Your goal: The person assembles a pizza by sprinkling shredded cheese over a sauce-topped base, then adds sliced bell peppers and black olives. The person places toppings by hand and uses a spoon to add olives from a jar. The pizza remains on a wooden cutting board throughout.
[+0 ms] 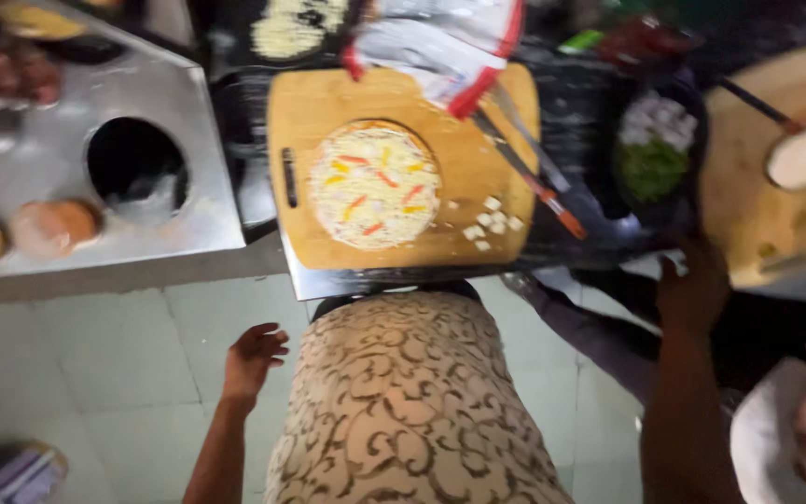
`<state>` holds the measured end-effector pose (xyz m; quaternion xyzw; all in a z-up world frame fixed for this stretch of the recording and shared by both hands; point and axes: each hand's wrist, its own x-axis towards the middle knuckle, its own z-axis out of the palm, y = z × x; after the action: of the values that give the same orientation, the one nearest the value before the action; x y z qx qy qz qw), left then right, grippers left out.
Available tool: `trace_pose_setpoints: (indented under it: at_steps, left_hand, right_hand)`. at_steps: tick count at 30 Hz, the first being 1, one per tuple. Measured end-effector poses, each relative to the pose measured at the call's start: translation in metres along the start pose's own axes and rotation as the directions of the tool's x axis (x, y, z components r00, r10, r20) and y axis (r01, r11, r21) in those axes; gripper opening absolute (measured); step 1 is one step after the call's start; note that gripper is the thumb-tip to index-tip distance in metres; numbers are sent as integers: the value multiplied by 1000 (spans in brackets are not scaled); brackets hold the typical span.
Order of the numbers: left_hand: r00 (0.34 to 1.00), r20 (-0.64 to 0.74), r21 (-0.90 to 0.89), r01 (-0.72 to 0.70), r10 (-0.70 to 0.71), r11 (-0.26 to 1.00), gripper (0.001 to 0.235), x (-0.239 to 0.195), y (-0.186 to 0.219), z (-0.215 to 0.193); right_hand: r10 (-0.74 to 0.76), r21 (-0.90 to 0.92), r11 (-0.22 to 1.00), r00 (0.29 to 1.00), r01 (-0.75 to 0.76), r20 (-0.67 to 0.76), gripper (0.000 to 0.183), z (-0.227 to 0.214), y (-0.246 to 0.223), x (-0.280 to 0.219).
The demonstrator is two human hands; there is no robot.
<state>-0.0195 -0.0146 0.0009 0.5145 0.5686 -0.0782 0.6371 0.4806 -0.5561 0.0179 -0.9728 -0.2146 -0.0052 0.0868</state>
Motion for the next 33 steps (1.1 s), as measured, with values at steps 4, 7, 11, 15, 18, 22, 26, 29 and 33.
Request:
trace_pose_setpoints:
  at_steps: [4, 7, 11, 15, 18, 22, 26, 29, 33]
  left_hand:
    - [998, -16, 46, 56, -56, 997, 35, -6, 2, 9]
    - [999, -6, -18, 33, -33, 999, 38, -3, 11, 9]
    - [995, -44, 13, 95, -94, 995, 39, -6, 15, 8]
    - [991, -58, 22, 121, -120, 992, 39, -8, 17, 6]
    - [990, -56, 20, 133, -132, 991, 40, -12, 13, 6]
    - [992, -21, 19, 123, -123, 992, 41, -7, 13, 9]
    - [996, -41, -70, 80, -83, 994, 42, -10, 12, -4]
    - [994, -85, -131, 56, -68, 990, 42, -17, 2, -17]
    - [990, -114, -135, 70, -86, 988, 41, -19, -30, -23]
  right_hand:
    - [-83, -117, 990, 995, 77, -51, 19, -3, 7, -6]
    - [-91, -42, 995, 992, 87, -92, 8, -1, 5, -8]
    - [-27, -20, 999, 994, 25, -106, 11, -15, -24, -9]
    - [-16, 192, 980, 983, 52, -184, 3, -49, -102, 5]
    - [-135, 325, 925, 969, 198, -205, 15, -49, -196, 24]
    - [-443, 680, 659, 896, 321, 6, 35, -18, -341, 52]
    - [-636, 647, 626, 765, 436, 100, 27, 3, -442, 87]
    - [-595, 577, 748, 718, 328, 363, 42, 5, -470, 104]
    - [-563, 394, 821, 703, 414, 435, 68, 8, -485, 120]
